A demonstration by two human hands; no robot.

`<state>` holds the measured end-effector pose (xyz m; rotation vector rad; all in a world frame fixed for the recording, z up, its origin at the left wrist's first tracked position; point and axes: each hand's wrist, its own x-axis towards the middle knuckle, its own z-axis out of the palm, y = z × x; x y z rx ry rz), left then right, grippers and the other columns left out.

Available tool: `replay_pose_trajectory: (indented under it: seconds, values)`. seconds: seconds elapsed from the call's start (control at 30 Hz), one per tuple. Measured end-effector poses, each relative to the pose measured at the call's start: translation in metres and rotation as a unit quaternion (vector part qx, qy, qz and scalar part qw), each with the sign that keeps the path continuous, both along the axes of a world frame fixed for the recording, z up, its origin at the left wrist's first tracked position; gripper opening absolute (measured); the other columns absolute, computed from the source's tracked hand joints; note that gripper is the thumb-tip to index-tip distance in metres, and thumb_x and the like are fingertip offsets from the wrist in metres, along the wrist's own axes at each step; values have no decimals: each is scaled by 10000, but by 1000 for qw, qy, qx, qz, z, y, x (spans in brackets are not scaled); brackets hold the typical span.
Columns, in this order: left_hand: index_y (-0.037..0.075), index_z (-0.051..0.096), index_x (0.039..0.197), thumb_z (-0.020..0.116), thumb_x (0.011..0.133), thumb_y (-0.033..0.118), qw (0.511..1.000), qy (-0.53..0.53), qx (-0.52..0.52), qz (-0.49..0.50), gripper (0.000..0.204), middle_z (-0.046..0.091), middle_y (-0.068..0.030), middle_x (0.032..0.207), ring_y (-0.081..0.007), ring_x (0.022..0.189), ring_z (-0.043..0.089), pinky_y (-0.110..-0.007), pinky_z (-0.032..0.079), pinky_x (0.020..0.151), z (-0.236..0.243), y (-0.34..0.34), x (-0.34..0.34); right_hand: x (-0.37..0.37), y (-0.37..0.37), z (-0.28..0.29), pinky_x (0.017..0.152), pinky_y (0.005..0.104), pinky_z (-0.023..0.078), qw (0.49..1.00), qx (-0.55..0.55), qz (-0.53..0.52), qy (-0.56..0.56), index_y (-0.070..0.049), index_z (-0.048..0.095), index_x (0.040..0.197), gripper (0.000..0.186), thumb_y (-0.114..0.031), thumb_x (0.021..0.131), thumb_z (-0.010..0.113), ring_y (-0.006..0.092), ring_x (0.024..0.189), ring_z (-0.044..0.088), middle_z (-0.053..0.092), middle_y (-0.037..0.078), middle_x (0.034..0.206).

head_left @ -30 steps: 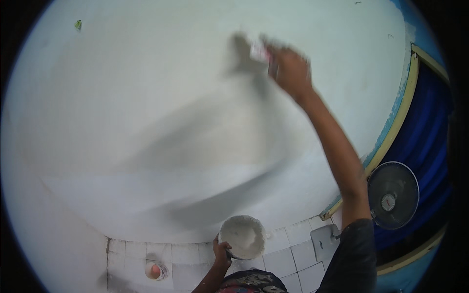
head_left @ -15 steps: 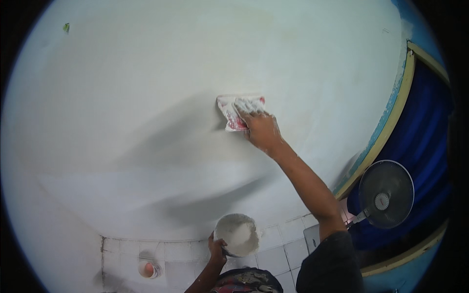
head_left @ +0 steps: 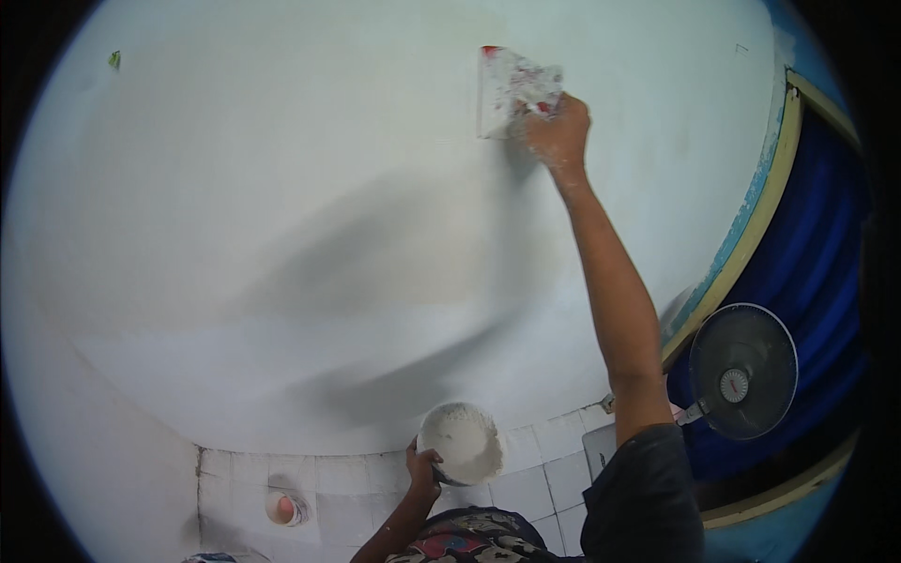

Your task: The person repeatedly scoops white paint from a bucket with a trowel and applies it to the ceiling in a tiled room. The camera is head-mounted and looks upward, showing the hands and tools clearly as the person works across the ceiling surface.

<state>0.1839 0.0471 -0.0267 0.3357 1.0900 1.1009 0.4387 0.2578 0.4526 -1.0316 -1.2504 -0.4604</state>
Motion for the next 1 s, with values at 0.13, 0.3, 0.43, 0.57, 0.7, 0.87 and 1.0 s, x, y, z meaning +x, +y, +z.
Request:
replay_pose_trajectory:
  seconds: [0.13,0.3,0.43,0.57,0.7,0.87,1.0]
  values:
    - [55,358,1388,547,547,-37,1000,-12,-1,5,867,514,-155,1156,-291,1030,530,-398,504,821,7,1,2,5,-33,12,656,370,517,1000,-8,-8,4,36,640,811,172,-98,708,610,323,615,625,655,171,700]
    - [51,370,1375,544,545,-32,1000,-19,21,6,852,518,-156,1150,-289,1035,532,-395,500,831,-3,0,2,-22,-39,47,700,377,523,990,82,-48,-106,16,668,996,286,-27,715,636,315,714,673,678,170,772]
    - [49,370,1374,545,540,-24,1000,-7,3,-2,856,523,-158,1152,-298,1039,539,-392,506,828,4,-1,8,-45,0,49,832,456,502,930,-31,-144,-336,-28,585,1199,415,-30,784,576,348,906,642,657,209,1003]
    - [48,372,1370,543,545,-21,1000,-26,2,7,845,524,-158,1150,-303,1031,543,-400,509,818,-9,-1,8,-71,20,-36,871,465,495,897,-72,-174,-401,19,556,1180,340,-71,855,507,376,948,629,641,229,1024]
    - [49,378,1362,539,550,-19,1000,-10,-16,17,830,521,-155,1146,-302,1024,541,-410,509,817,-7,0,12,-69,13,-139,839,454,524,876,-76,-161,-447,48,592,1111,313,-77,828,542,354,890,660,655,217,925]
    - [44,368,1365,539,557,-20,999,-17,-29,13,829,516,-150,1140,-292,1017,536,-403,509,808,14,-1,18,-65,-11,-192,856,462,519,876,-208,-95,-424,28,572,1182,367,-94,837,552,368,937,646,658,195,979]
    - [49,365,1369,536,564,-27,1000,-20,-16,16,826,517,-148,1136,-280,1005,536,-388,512,784,0,-2,12,-70,-32,-138,890,488,500,888,-301,-19,-346,-57,558,1250,394,-123,862,542,372,995,630,655,176,1054]
